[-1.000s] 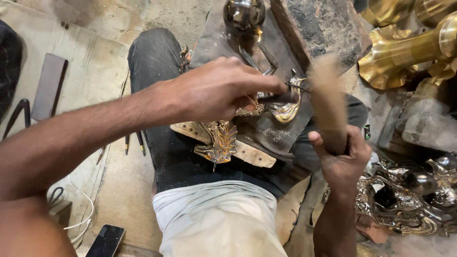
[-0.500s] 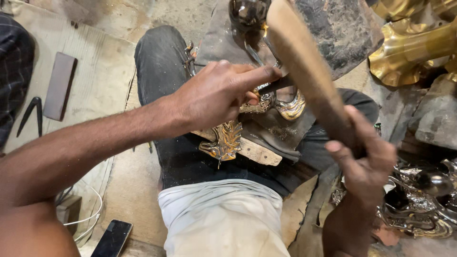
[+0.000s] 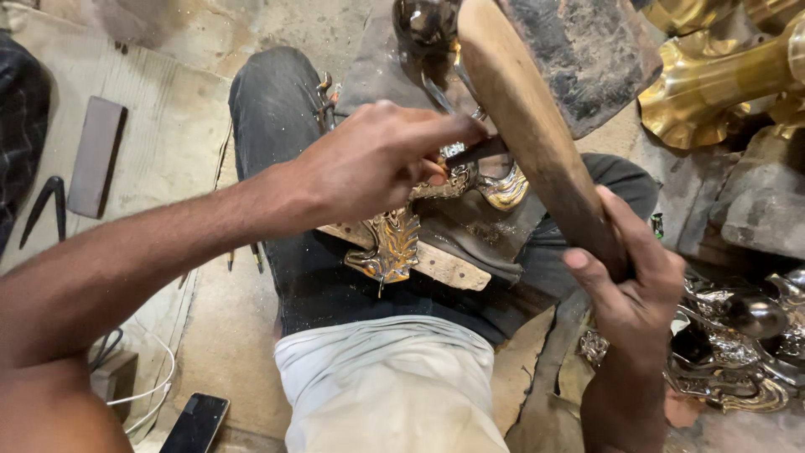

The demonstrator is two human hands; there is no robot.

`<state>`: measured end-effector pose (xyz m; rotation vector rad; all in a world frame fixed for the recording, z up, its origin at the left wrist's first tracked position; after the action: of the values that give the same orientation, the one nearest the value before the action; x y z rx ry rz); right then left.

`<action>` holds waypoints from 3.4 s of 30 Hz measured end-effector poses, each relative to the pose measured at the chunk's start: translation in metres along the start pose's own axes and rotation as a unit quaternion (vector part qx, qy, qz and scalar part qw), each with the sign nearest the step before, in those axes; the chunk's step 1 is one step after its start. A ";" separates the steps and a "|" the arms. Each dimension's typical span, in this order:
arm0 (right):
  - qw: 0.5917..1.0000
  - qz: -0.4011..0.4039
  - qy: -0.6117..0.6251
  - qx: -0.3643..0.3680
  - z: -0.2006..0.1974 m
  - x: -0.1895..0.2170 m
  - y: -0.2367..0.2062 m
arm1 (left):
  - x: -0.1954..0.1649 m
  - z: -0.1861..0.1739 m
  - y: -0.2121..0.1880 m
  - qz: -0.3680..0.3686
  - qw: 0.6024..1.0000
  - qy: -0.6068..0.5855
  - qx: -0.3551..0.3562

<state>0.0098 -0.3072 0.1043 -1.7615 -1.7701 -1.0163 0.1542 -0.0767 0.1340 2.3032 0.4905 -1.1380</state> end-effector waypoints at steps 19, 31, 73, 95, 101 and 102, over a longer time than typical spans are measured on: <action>0.992 -0.001 0.070 -0.104 -0.024 0.005 0.002 | -0.003 0.010 -0.022 -0.021 0.994 0.034 -0.098; 0.995 -0.009 0.102 0.019 -0.009 0.056 0.046 | 0.000 0.011 -0.028 -0.048 0.994 0.034 -0.093; 0.991 -0.085 -0.102 0.028 -0.017 0.047 0.033 | 0.001 0.008 -0.030 -0.057 0.993 -0.006 -0.108; 0.993 -0.077 -0.062 0.062 -0.006 0.067 0.043 | 0.003 0.008 -0.027 -0.081 0.990 0.039 -0.109; 0.998 -0.031 0.055 -0.006 -0.015 0.045 0.037 | 0.000 0.010 -0.028 -0.052 0.992 0.022 -0.110; 0.998 -0.028 -0.011 0.046 -0.004 0.044 0.034 | 0.002 0.010 -0.030 -0.060 0.992 0.027 -0.107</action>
<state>0.0384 -0.2848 0.1462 -1.6812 -1.8602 -0.9242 0.1333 -0.0585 0.1191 2.1468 0.7430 -1.0245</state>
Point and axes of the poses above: each hand's wrist, its own y-axis towards the middle knuckle, its own z-axis out of the palm, x = y × z, the point moved 10 cm from there along y, towards the middle knuckle, and after that the axes turned 6 degrees about -y, right-handed, at the moved point
